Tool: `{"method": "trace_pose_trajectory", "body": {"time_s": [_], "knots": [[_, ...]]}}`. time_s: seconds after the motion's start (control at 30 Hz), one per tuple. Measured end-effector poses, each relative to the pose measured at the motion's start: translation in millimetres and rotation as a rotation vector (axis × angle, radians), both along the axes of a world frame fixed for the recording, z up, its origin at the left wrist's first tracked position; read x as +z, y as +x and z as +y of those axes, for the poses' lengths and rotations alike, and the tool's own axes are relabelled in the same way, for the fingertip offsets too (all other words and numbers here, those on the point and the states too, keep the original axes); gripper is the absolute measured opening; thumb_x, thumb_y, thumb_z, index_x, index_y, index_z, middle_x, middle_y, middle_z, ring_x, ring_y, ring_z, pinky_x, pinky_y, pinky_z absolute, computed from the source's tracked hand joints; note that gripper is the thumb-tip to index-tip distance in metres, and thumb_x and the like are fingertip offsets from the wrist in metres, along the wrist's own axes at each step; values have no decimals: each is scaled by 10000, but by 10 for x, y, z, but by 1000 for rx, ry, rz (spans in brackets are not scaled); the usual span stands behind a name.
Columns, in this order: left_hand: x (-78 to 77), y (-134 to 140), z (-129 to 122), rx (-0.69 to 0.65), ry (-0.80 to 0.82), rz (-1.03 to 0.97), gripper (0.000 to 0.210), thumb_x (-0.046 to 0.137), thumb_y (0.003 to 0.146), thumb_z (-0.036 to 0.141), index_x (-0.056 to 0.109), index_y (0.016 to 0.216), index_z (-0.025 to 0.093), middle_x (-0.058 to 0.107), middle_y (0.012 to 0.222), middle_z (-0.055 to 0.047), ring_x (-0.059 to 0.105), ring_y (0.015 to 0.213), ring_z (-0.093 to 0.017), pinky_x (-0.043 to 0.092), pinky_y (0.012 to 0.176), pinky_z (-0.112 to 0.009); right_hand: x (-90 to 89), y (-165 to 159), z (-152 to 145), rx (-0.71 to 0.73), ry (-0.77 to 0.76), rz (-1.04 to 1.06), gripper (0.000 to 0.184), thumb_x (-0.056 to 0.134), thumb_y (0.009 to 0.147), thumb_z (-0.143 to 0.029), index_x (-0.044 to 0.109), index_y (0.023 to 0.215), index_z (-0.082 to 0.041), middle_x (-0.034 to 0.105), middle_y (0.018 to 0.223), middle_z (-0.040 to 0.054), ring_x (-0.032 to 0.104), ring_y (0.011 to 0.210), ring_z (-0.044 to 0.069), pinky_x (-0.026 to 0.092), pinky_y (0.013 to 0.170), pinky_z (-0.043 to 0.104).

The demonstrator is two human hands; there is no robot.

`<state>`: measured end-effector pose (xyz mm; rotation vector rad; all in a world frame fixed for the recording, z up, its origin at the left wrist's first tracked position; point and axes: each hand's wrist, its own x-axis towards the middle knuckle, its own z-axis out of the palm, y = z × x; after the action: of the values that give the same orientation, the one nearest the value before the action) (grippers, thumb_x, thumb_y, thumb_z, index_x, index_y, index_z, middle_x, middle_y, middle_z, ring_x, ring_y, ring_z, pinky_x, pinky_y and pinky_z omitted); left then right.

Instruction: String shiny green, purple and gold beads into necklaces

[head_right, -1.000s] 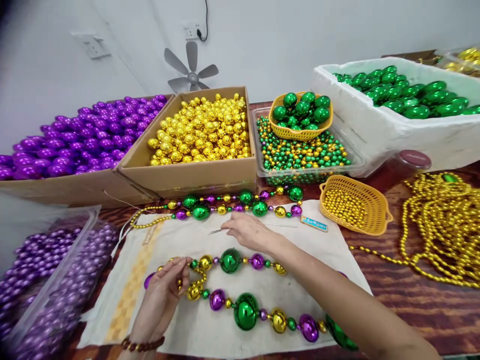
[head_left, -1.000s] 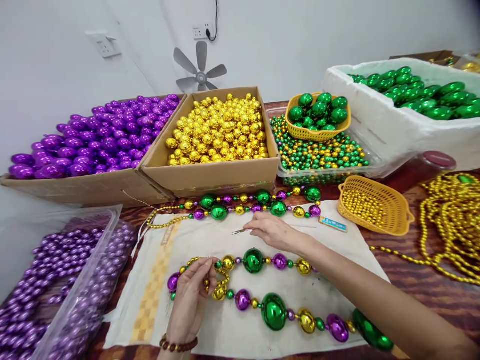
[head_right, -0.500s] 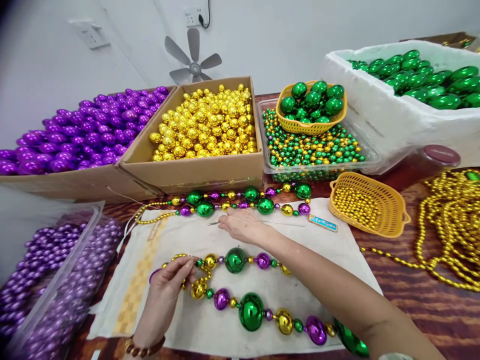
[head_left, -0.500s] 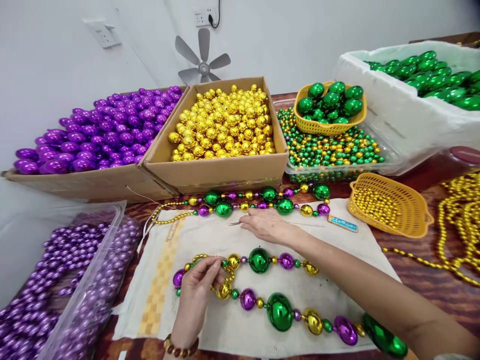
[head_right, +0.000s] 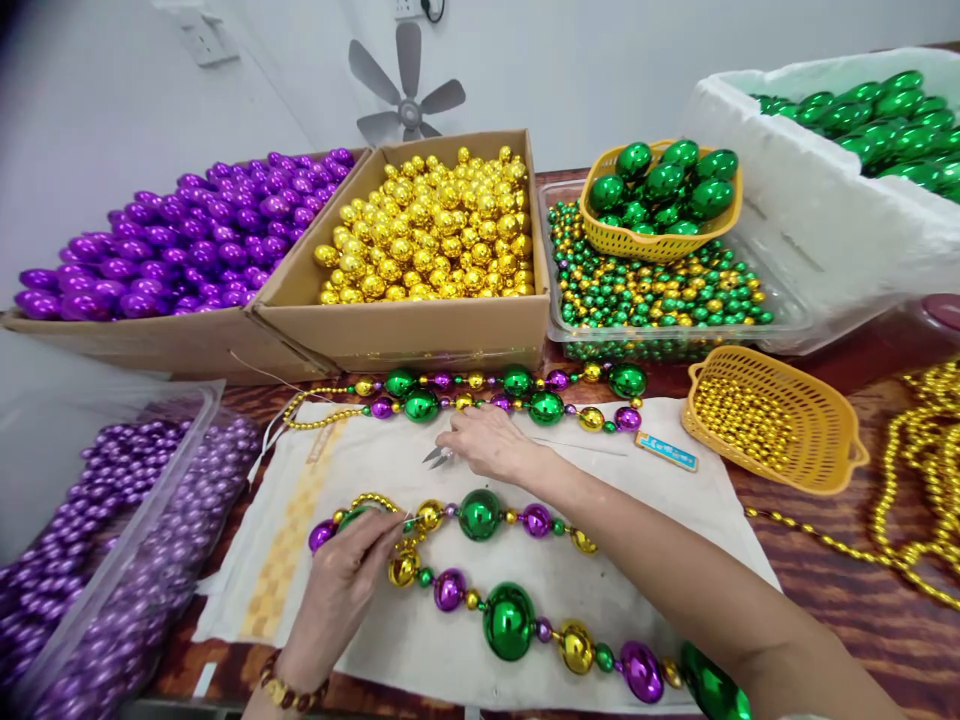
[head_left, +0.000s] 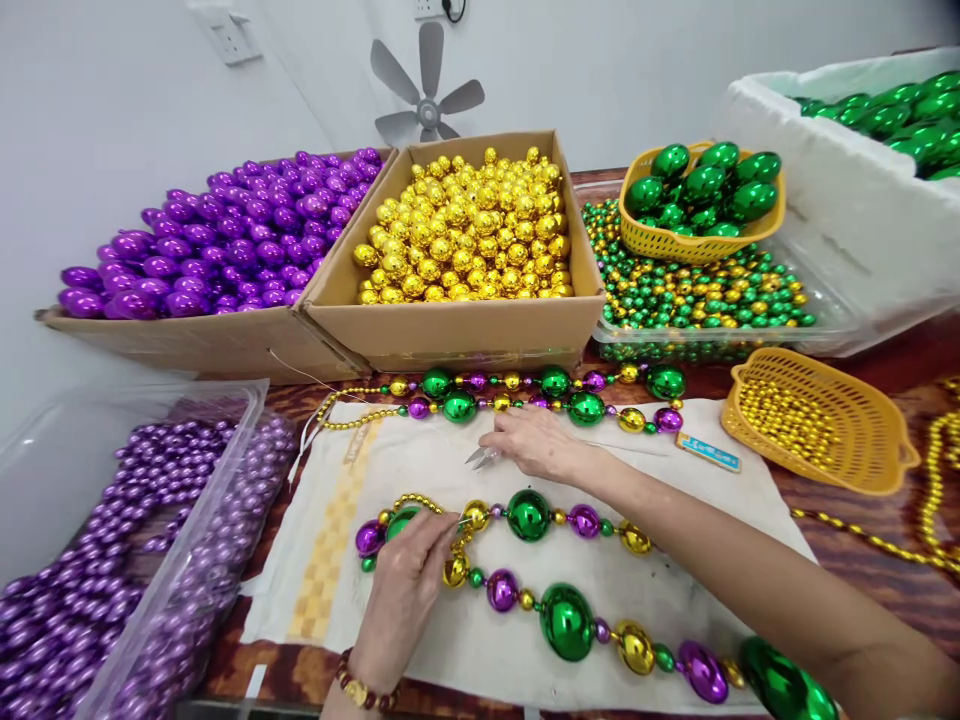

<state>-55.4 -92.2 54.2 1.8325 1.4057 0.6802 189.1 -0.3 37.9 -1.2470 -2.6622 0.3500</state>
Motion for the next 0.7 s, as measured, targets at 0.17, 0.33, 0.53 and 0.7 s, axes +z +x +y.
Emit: {"method": "trace_pose_trajectory", "body": {"time_s": [0.17,0.33,0.53,0.7], "knots": [[9,18,19,-3,5,13,211,588,848,221,744,986,249,677,879,-78,609,776,-222,439,694,-293,-42,-82,-48,37,-4,25,293,474,932,-126,648,1130,-254,622,885,57,524,859,198,327,672,287],[42,55,40,26,-27,-22,173,610,835,247,754,932,244,674,834,-73,602,728,-218,433,670,-294,-94,-203,-77,11,-60,84,176,520,934,-196,680,1000,-225,638,870,33,566,823,160,342,640,256],[69,71,66,174,-176,-190,199,657,807,312,747,961,224,669,752,-59,577,677,-201,426,627,-276,39,223,-310,-283,-83,111,273,490,929,-191,616,1171,-213,668,1038,59,621,919,190,396,686,256],[162,196,231,228,-498,-569,240,666,797,376,728,890,164,634,672,-47,534,598,-157,391,539,-238,6,1254,-955,-631,-223,-38,290,518,885,-282,595,1163,-245,699,1064,56,656,885,240,432,660,298]]}}
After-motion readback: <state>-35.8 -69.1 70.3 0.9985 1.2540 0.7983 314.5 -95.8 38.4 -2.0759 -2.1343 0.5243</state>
